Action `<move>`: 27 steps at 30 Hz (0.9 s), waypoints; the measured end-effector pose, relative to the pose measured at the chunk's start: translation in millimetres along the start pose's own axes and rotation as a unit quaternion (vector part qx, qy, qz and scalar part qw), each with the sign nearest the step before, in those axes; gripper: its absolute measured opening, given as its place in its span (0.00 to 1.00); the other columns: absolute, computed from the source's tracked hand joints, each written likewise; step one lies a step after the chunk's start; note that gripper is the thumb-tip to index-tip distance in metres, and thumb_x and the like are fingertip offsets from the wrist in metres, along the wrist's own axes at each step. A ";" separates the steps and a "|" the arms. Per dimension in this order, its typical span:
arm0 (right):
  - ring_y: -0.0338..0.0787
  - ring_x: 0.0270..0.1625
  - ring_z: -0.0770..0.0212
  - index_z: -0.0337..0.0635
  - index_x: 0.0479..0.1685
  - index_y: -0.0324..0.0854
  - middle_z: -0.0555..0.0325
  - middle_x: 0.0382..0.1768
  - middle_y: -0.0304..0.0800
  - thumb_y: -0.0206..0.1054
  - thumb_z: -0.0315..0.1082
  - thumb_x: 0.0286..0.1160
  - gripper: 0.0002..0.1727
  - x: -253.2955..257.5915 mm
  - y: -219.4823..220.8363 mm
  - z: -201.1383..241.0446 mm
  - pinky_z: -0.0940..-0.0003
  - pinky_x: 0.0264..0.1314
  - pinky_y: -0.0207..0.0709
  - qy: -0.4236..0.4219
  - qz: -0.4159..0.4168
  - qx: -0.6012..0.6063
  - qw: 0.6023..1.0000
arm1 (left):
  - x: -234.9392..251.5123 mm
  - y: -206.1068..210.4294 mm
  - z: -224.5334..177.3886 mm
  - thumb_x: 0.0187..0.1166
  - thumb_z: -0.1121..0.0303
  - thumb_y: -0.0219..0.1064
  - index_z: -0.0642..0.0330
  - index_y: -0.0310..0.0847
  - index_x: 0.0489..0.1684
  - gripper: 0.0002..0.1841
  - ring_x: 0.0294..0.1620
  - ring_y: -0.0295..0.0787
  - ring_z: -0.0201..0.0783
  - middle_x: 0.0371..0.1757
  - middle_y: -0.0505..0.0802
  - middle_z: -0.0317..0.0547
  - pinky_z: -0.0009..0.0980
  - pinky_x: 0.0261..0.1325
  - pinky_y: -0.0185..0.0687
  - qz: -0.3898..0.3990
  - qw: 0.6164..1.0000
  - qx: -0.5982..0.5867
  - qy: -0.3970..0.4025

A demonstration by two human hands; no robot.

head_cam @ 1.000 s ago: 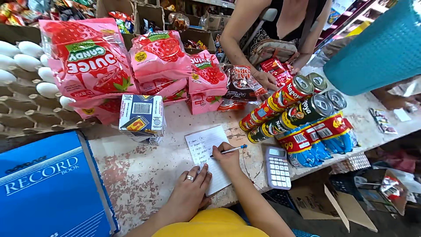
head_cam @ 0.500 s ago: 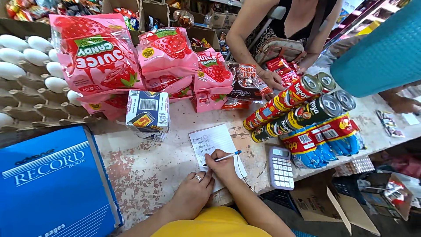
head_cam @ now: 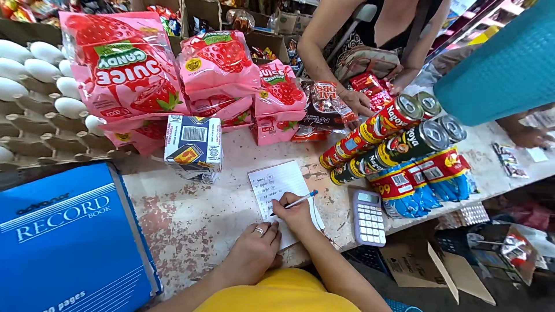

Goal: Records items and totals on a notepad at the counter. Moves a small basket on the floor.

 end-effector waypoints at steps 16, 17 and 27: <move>0.66 0.17 0.85 0.48 0.10 0.70 0.77 0.12 0.67 0.67 0.27 0.67 0.18 -5.1 -14.7 -5.5 0.86 0.22 0.59 -0.026 -0.057 -0.034 0.997 | 1.7 9.0 2.5 0.68 0.51 0.75 0.61 0.88 0.61 0.27 0.69 0.89 0.51 0.70 0.89 0.55 0.46 0.61 0.88 0.042 0.998 -0.039 -0.005; 0.67 0.17 0.84 0.47 0.11 0.71 0.76 0.12 0.69 0.67 0.27 0.67 0.17 -4.2 -16.8 -6.3 0.86 0.22 0.61 -0.022 -0.055 -0.023 0.998 | 1.6 9.0 2.7 0.67 0.50 0.75 0.61 0.88 0.61 0.28 0.69 0.89 0.51 0.71 0.89 0.55 0.46 0.61 0.88 0.045 0.998 -0.038 -0.006; 0.75 0.19 0.83 0.44 0.13 0.76 0.73 0.14 0.78 0.73 0.30 0.69 0.16 -4.4 -27.8 -13.3 0.85 0.24 0.70 -0.015 -0.059 -0.011 0.998 | 0.7 15.7 3.4 0.69 0.43 0.72 0.63 0.83 0.69 0.36 0.75 0.84 0.52 0.78 0.83 0.55 0.50 0.64 0.84 0.091 0.995 -0.049 -0.016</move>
Point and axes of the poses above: each hand's wrist, its own x-axis towards the middle knuckle, its own y-axis out of the palm, z = x × y, the point moved 10 cm from there along x, towards the middle knuckle
